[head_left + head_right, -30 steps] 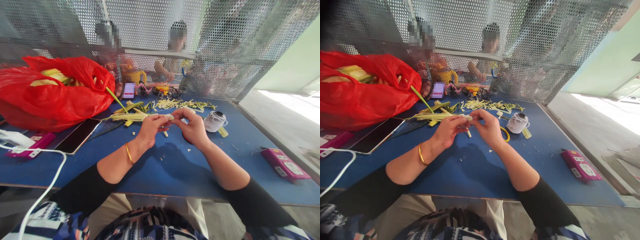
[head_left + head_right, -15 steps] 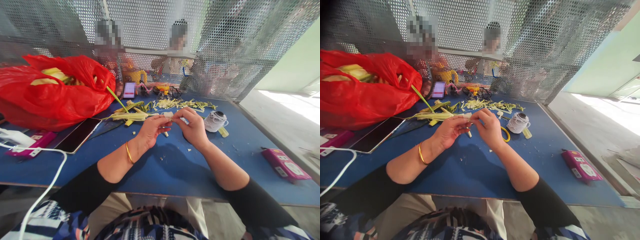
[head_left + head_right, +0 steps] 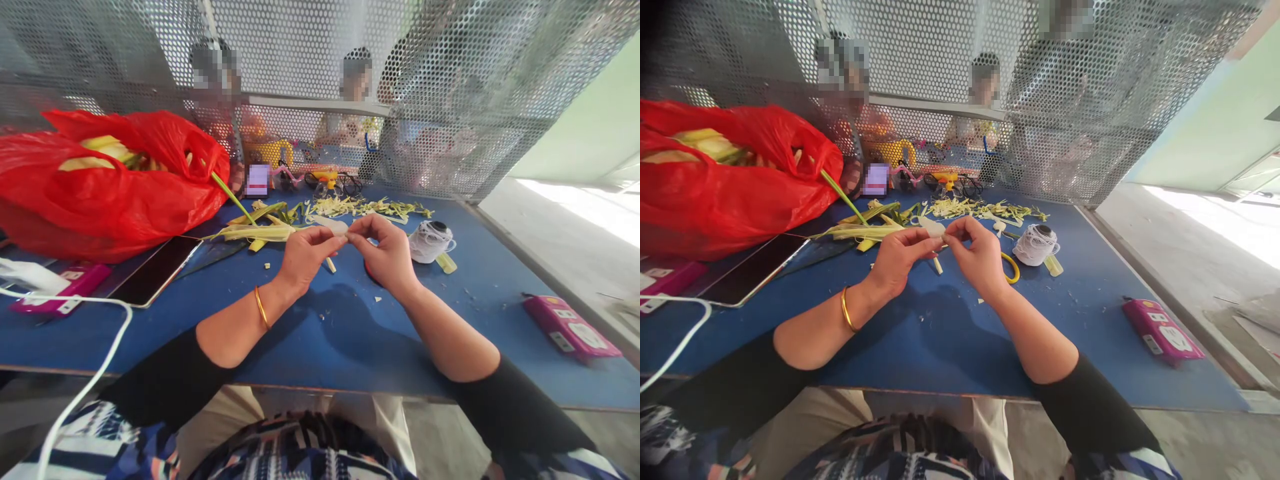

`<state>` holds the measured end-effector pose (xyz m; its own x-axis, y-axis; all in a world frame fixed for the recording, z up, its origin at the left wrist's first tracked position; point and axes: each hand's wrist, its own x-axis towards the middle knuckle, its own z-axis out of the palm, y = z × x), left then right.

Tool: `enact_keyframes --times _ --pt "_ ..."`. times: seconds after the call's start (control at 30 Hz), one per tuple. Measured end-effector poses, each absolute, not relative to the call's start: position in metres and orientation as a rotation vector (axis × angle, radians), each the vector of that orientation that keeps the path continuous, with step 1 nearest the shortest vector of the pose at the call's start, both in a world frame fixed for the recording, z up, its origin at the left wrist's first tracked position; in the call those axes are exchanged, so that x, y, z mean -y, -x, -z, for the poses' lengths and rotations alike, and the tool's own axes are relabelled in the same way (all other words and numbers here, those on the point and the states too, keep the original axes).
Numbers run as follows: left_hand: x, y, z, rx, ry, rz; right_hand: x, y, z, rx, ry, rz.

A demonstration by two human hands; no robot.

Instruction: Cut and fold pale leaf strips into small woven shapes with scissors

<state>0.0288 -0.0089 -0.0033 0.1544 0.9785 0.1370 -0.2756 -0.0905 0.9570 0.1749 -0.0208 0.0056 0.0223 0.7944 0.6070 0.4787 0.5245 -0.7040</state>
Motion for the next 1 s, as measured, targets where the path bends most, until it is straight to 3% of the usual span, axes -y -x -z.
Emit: enact_keyframes --times 0.53,1.0 --pt "0.0046 -0.0252 0.0023 -0.799 -0.899 -1.125 0.0203 -0.1772 -0.0076 1.727 1.020 -0.318" --pt "0.0052 -0.0286 0.0058 -0.810 -1.095 -1.299 0.0216 -0.1751 -0.0069 1.660 1.063 -0.350"
